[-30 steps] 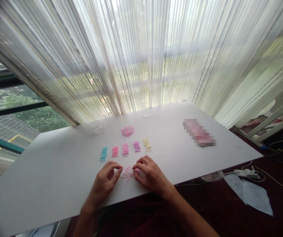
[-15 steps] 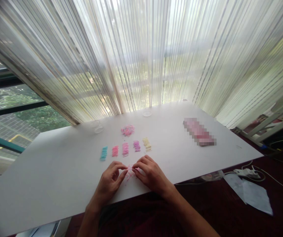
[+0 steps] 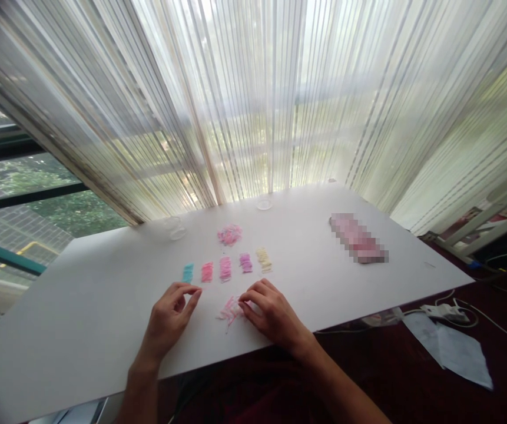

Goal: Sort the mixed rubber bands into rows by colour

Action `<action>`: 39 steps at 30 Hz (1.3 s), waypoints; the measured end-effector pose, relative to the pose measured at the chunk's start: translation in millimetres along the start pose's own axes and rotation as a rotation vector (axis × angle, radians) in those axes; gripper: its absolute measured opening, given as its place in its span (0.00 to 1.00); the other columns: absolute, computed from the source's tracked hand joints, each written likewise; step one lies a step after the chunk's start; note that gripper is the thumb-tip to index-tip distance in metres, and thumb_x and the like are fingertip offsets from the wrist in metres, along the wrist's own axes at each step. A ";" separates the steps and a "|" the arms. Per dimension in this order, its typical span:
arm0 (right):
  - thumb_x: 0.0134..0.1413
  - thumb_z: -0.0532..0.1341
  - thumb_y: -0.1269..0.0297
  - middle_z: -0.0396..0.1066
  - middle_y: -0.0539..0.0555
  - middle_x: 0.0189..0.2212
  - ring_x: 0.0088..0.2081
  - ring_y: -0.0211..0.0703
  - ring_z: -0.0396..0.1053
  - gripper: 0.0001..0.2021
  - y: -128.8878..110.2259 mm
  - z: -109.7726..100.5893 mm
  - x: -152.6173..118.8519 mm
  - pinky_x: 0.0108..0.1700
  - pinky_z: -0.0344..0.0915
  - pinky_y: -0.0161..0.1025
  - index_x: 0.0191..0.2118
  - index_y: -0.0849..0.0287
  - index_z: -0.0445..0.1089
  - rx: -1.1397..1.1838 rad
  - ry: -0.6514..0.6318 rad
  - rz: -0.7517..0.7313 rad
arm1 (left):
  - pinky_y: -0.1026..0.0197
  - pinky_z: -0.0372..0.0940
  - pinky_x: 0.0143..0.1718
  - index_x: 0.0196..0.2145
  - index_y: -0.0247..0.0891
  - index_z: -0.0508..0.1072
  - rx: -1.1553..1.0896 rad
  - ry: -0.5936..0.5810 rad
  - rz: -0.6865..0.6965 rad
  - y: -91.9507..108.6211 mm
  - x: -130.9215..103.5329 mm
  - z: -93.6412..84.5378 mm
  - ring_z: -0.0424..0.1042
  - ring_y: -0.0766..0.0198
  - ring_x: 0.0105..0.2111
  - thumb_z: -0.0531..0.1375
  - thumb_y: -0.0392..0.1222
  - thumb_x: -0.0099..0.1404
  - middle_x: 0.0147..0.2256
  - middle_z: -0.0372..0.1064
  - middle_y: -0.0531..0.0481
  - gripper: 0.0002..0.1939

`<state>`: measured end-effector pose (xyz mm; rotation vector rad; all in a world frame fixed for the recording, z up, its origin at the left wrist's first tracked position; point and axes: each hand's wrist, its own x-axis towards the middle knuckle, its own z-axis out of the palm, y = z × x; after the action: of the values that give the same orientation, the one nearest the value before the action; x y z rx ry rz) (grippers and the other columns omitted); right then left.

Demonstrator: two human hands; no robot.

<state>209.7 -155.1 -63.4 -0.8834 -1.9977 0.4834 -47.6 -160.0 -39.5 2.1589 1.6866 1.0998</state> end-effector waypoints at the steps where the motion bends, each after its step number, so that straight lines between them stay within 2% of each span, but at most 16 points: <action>1: 0.65 0.61 0.69 0.73 0.54 0.35 0.39 0.46 0.69 0.05 0.2 0.0 -0.1 0.42 0.71 0.44 0.40 0.55 0.74 0.002 0.001 0.003 | 0.64 0.65 0.30 0.38 0.41 0.77 0.037 0.005 -0.004 -2.3 1.5 -2.0 0.64 0.69 0.24 0.58 0.49 0.71 0.37 0.73 0.51 0.12; 6: 0.65 0.61 0.69 0.73 0.54 0.35 0.40 0.46 0.69 0.05 1.5 0.6 -0.6 0.42 0.71 0.43 0.40 0.55 0.74 0.004 -0.002 0.011 | 0.64 0.63 0.30 0.38 0.42 0.78 0.248 -0.059 -0.057 -5.7 6.5 -2.3 0.69 0.66 0.26 0.57 0.48 0.71 0.38 0.75 0.52 0.12; 12: 0.65 0.61 0.70 0.73 0.54 0.35 0.40 0.46 0.69 0.04 2.4 0.8 -0.7 0.42 0.70 0.43 0.39 0.55 0.74 -0.001 -0.008 0.013 | 0.64 0.64 0.32 0.43 0.44 0.79 0.416 -0.161 -0.159 -0.7 8.8 2.9 0.76 0.62 0.36 0.58 0.44 0.71 0.43 0.75 0.52 0.10; 19: 0.65 0.61 0.70 0.73 0.54 0.35 0.40 0.46 0.69 0.05 0.5 0.0 0.2 0.42 0.70 0.43 0.39 0.55 0.74 0.009 -0.008 0.020 | 0.65 0.63 0.32 0.48 0.47 0.78 0.460 -0.144 -0.167 2.9 4.8 2.3 0.77 0.63 0.36 0.59 0.42 0.72 0.44 0.75 0.53 0.10; 27: 0.64 0.61 0.71 0.74 0.54 0.35 0.40 0.46 0.69 0.04 -1.1 -1.6 1.3 0.43 0.70 0.43 0.39 0.56 0.74 0.000 -0.014 0.030 | 0.64 0.65 0.32 0.48 0.48 0.79 0.486 -0.239 -0.072 13.2 -2.7 11.7 0.77 0.63 0.34 0.59 0.42 0.72 0.46 0.75 0.54 0.10; 39: 0.65 0.61 0.69 0.74 0.55 0.35 0.40 0.47 0.70 0.05 -1.0 -1.1 1.1 0.43 0.71 0.43 0.39 0.55 0.74 0.003 -0.006 0.033 | 0.64 0.66 0.33 0.50 0.47 0.78 0.563 -0.237 -0.161 13.8 8.6 9.6 0.78 0.62 0.36 0.57 0.43 0.73 0.47 0.75 0.52 0.12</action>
<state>209.9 -154.9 -61.6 -0.9158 -1.9900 0.5085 -30.3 -154.1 -34.9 2.2745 2.1899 0.3259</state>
